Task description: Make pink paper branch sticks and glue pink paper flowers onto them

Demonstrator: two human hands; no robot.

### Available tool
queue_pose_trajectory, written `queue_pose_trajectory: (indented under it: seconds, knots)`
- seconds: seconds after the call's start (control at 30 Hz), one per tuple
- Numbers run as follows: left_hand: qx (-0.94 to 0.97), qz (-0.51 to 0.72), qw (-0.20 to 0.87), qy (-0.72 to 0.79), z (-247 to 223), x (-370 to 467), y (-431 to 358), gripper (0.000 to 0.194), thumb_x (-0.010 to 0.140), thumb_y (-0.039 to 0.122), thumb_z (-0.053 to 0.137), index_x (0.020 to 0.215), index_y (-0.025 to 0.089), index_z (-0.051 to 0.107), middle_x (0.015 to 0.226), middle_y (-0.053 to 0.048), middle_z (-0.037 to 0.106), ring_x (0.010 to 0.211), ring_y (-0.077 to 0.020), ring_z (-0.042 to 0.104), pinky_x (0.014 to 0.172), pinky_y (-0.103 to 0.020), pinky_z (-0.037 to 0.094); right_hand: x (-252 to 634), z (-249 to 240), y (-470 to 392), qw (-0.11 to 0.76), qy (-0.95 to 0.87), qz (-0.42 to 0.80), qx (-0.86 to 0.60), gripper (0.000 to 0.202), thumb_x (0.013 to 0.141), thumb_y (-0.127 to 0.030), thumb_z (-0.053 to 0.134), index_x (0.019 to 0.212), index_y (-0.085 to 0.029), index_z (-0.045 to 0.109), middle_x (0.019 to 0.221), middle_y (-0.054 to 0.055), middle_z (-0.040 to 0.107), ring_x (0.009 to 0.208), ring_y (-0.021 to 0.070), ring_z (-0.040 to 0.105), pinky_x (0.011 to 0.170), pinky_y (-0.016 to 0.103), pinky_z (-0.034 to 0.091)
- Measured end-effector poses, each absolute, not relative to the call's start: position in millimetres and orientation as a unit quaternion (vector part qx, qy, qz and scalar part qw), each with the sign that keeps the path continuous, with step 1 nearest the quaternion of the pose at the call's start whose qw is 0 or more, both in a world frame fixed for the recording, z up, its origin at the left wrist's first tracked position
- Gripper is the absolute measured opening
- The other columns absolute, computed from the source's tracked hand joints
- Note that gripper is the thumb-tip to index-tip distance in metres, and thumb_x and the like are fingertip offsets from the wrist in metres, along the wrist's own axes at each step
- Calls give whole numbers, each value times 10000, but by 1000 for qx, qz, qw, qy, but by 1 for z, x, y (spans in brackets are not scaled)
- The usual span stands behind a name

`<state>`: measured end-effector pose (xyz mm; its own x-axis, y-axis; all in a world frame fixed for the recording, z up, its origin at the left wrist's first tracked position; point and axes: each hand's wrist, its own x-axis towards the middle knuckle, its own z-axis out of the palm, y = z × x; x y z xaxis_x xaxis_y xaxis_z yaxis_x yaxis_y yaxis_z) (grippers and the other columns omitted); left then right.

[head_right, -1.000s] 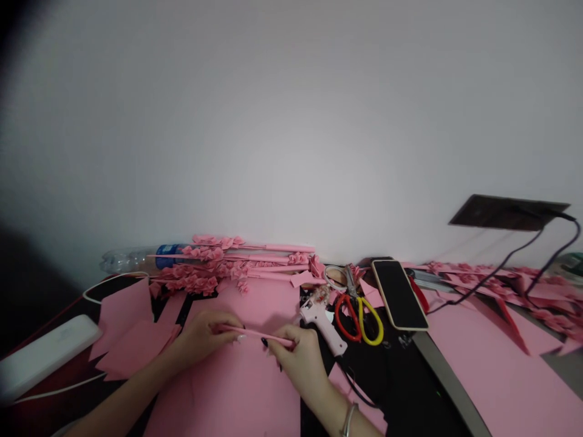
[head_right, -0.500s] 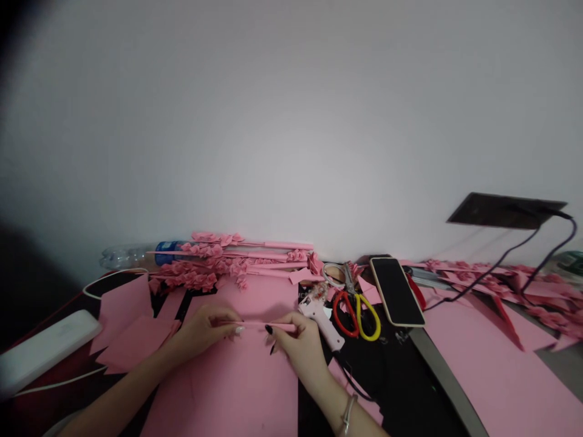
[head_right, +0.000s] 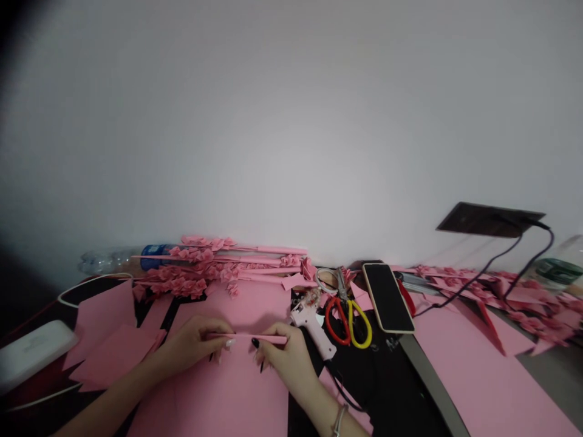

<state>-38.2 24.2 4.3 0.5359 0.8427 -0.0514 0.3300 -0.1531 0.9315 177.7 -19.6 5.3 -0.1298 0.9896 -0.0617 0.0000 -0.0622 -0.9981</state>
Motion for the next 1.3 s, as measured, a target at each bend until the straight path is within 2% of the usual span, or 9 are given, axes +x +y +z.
queue_pose_trajectory:
  seconds: [0.4, 0.6, 0.73, 0.8, 0.87, 1.0, 1.1, 1.2, 1.3]
  knots:
    - [731, 226, 502, 402, 2, -41, 23, 307, 847, 374, 566, 657, 138, 614, 593, 23, 549, 438, -94, 568, 446, -175, 398, 180, 6, -21, 434, -524, 560, -473, 245, 755, -362, 686, 672, -140, 625, 516, 5, 637, 396, 88, 510, 419, 210, 408]
    - [735, 219, 505, 395, 8, -41, 22, 262, 820, 299, 565, 621, 134, 604, 556, 30, 531, 412, -89, 545, 426, -171, 386, 197, 9, -36, 383, -507, 600, -486, 249, 747, -356, 685, 852, -142, 610, 614, 5, 671, 399, 72, 511, 389, 178, 355]
    - [741, 205, 495, 404, 10, -39, 21, 236, 815, 301, 556, 675, 134, 649, 587, 10, 590, 410, -86, 533, 408, -166, 388, 211, 13, -52, 363, -513, 603, -491, 255, 786, -365, 639, 918, -159, 567, 613, -21, 632, 392, 68, 478, 360, 168, 299]
    - [747, 197, 489, 405, 12, -38, 19, 244, 820, 307, 551, 689, 134, 661, 606, 0, 612, 422, -86, 538, 412, -162, 397, 218, 18, -58, 354, -532, 582, -504, 226, 794, -334, 614, 933, -162, 564, 615, -31, 608, 406, 70, 467, 370, 174, 282]
    - [753, 192, 485, 401, 14, -36, 16, 259, 826, 310, 549, 676, 132, 662, 608, -5, 621, 428, -83, 538, 417, -157, 399, 223, 25, -62, 348, -563, 544, -516, 187, 798, -270, 582, 952, -164, 582, 681, -22, 610, 474, 77, 487, 446, 191, 346]
    - [755, 182, 491, 395, 18, -35, 10, 222, 820, 286, 552, 735, 131, 688, 634, -18, 659, 430, -85, 538, 418, -162, 405, 229, 34, -66, 275, -656, 419, -565, 199, 805, -157, 516, 956, -188, 643, 676, -18, 599, 594, 121, 524, 563, 226, 382]
    - [755, 180, 495, 390, 19, -34, 9, 201, 810, 260, 559, 740, 129, 695, 639, -26, 672, 440, -91, 544, 431, -171, 418, 228, 33, -68, 226, -686, 360, -590, 223, 805, -143, 513, 971, -203, 649, 687, -12, 612, 621, 139, 538, 576, 233, 375]
    - [748, 180, 504, 392, 17, -33, 10, 206, 810, 261, 556, 742, 124, 695, 641, -31, 676, 452, -96, 554, 436, -174, 435, 223, 31, -69, 219, -691, 334, -603, 215, 796, -140, 520, 983, -197, 610, 683, -16, 607, 603, 142, 536, 560, 232, 364]
    - [737, 181, 518, 394, 16, -32, 11, 213, 812, 271, 555, 759, 119, 695, 674, -41, 689, 472, -100, 570, 443, -176, 456, 221, 30, -69, 208, -701, 324, -601, 138, 791, -133, 520, 887, -200, 594, 655, -26, 590, 595, 140, 531, 554, 228, 349]
